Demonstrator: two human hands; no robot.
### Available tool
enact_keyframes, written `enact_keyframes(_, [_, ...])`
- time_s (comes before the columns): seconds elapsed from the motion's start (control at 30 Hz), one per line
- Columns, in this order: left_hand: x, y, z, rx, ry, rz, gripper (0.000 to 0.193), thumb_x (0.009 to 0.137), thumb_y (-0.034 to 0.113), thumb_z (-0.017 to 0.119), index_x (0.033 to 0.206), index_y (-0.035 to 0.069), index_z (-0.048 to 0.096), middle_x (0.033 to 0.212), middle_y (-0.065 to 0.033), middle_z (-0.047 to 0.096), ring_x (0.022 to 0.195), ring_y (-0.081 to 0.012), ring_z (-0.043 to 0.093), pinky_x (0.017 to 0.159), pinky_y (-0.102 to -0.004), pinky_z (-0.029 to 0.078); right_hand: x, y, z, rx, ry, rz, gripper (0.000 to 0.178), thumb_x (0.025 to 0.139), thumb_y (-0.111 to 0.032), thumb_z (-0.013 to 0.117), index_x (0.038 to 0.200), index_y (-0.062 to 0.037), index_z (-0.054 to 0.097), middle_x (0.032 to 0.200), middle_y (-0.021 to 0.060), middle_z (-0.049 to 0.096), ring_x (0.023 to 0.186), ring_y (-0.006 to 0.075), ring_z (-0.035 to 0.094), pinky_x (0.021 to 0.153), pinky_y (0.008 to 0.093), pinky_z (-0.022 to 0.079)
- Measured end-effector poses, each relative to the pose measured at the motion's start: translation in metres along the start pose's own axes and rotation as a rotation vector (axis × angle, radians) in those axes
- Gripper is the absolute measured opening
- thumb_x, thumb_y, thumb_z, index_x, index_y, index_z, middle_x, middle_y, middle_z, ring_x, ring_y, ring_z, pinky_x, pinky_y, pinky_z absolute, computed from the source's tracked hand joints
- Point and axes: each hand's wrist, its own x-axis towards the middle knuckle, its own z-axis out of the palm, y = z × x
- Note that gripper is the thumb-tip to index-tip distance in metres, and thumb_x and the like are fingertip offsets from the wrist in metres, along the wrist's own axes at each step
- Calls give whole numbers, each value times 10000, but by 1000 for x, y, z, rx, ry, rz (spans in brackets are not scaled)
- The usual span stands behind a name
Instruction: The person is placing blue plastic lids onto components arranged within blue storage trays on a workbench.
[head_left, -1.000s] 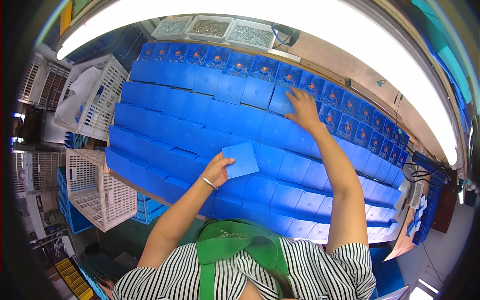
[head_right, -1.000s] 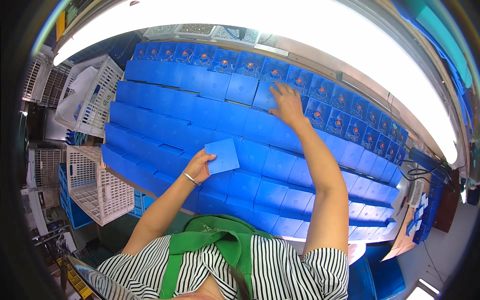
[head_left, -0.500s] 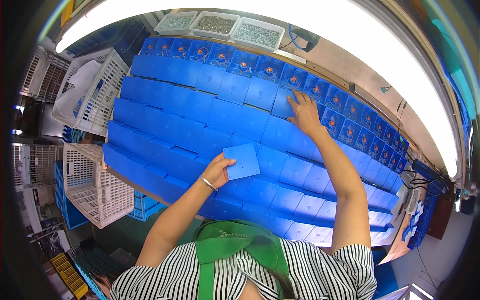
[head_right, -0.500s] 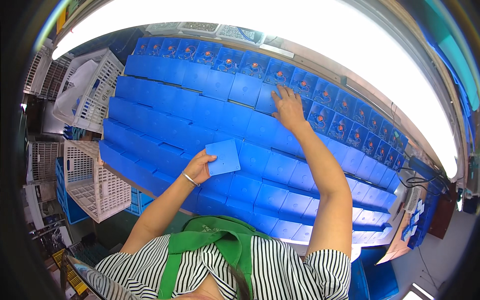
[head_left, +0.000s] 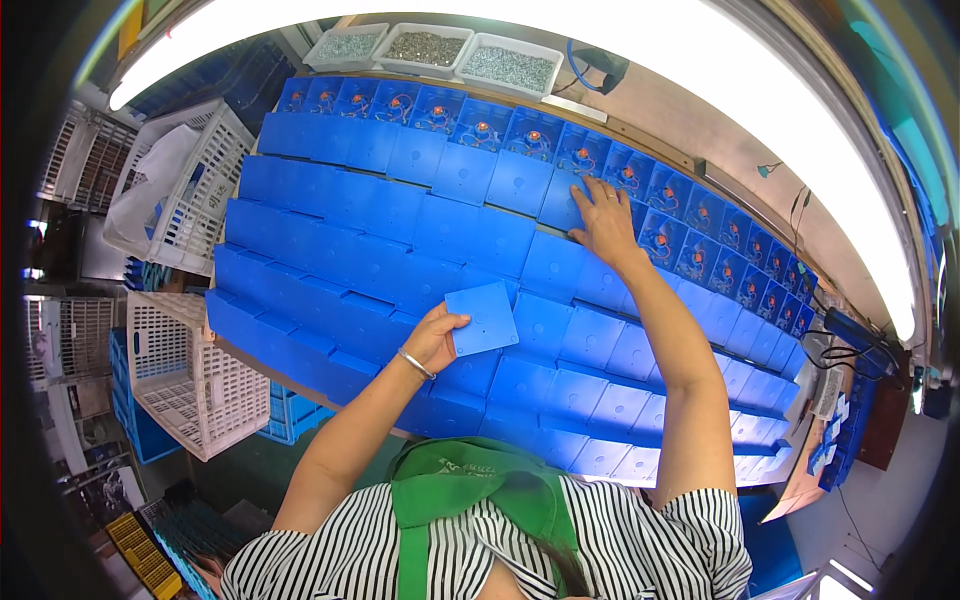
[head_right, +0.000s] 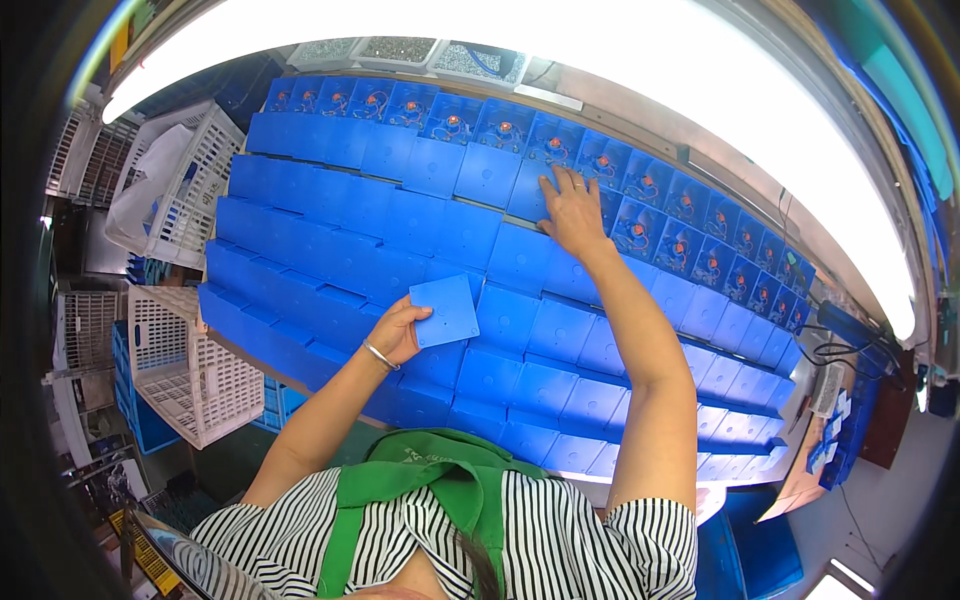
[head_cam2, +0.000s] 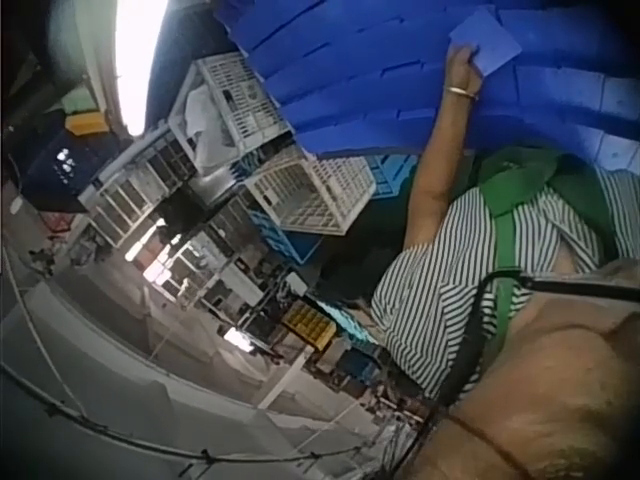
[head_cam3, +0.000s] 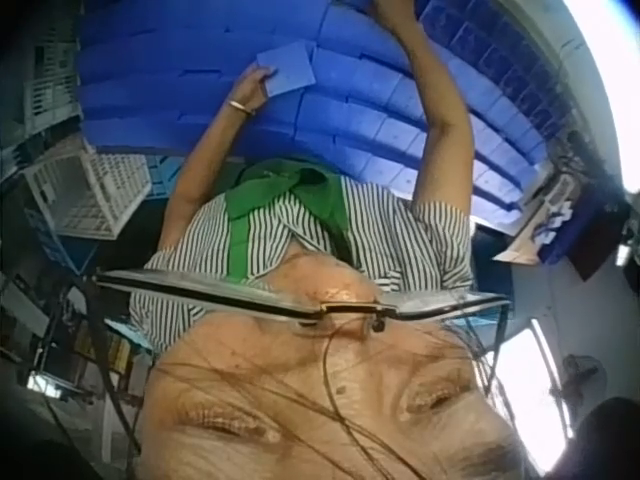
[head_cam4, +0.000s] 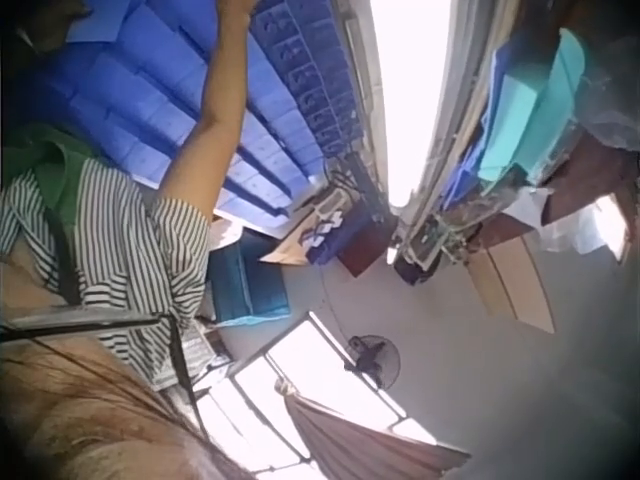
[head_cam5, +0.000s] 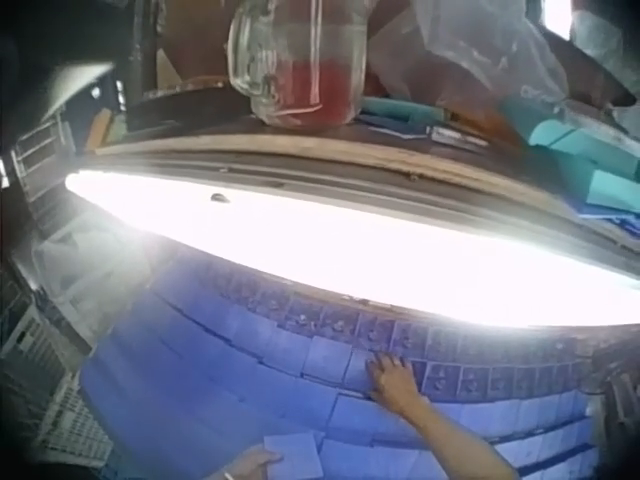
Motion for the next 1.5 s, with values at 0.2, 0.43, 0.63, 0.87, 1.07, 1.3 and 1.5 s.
enact_keyframes(0.2, [1, -7, -6, 8, -18, -4, 549, 848, 11, 526, 1378, -20, 387, 1329, -182, 526, 1222, -330, 539, 1048, -477, 438, 3, 18, 10, 43, 20, -87, 749, 617, -252, 856, 1295, -121, 566, 1409, 135, 445, 1283, 320, 431, 1049, 533, 342])
enact_keyframes(0.43, [1, -2, 9, -35, -29, 39, 534, 838, -34, 503, 1363, -1, 411, 1315, -155, 531, 1193, -298, 558, 1023, -465, 459, 5, 12, -5, 73, -139, 37, 739, 662, -319, 828, 1334, -179, 554, 1453, 115, 404, 1308, 342, 387, 1057, 583, 288])
enact_keyframes(0.63, [11, 9, 35, 96, 4, 93, 516, 845, -44, 476, 1355, -7, 406, 1311, -161, 529, 1186, -296, 564, 1000, -461, 482, -38, -58, -57, 464, -7, -461, 754, 690, -354, 801, 1328, -75, 513, 1443, 193, 400, 1320, 385, 383, 1078, 493, 333])
enact_keyframes(0.87, [28, -8, 61, 121, -86, 81, 428, 918, 38, 506, 1339, 24, 432, 1225, -162, 588, 1106, -299, 614, 905, -441, 540, -82, -40, -61, 478, -93, -443, 774, 614, -284, 847, 1300, -92, 544, 1369, 235, 444, 1258, 408, 426, 1045, 479, 376])
enact_keyframes(1.07, [22, -24, 62, 154, -95, 24, 375, 951, 88, 513, 1321, 59, 467, 1138, -171, 637, 965, -302, 671, 777, -388, 581, -69, 55, -42, 291, 201, 97, 726, 620, -174, 823, 1297, -174, 559, 1344, 228, 438, 1247, 406, 427, 1006, 483, 416])
enact_keyframes(1.3, [17, -34, 47, 187, -47, -43, 356, 945, 90, 523, 1299, 58, 495, 1133, -166, 640, 963, -282, 667, 773, -373, 573, -54, 64, -14, 150, -6, 146, 748, 594, -157, 853, 1288, -181, 576, 1353, 144, 453, 1258, 354, 436, 983, 477, 446])
enact_keyframes(1.5, [20, -31, 44, 196, -28, -62, 354, 943, 90, 523, 1295, 61, 500, 1135, -165, 639, 971, -283, 664, 761, -382, 577, -52, 61, -12, 45, 0, 111, 742, 603, -198, 857, 1289, -174, 576, 1340, 138, 464, 1246, 341, 448, 985, 484, 430])
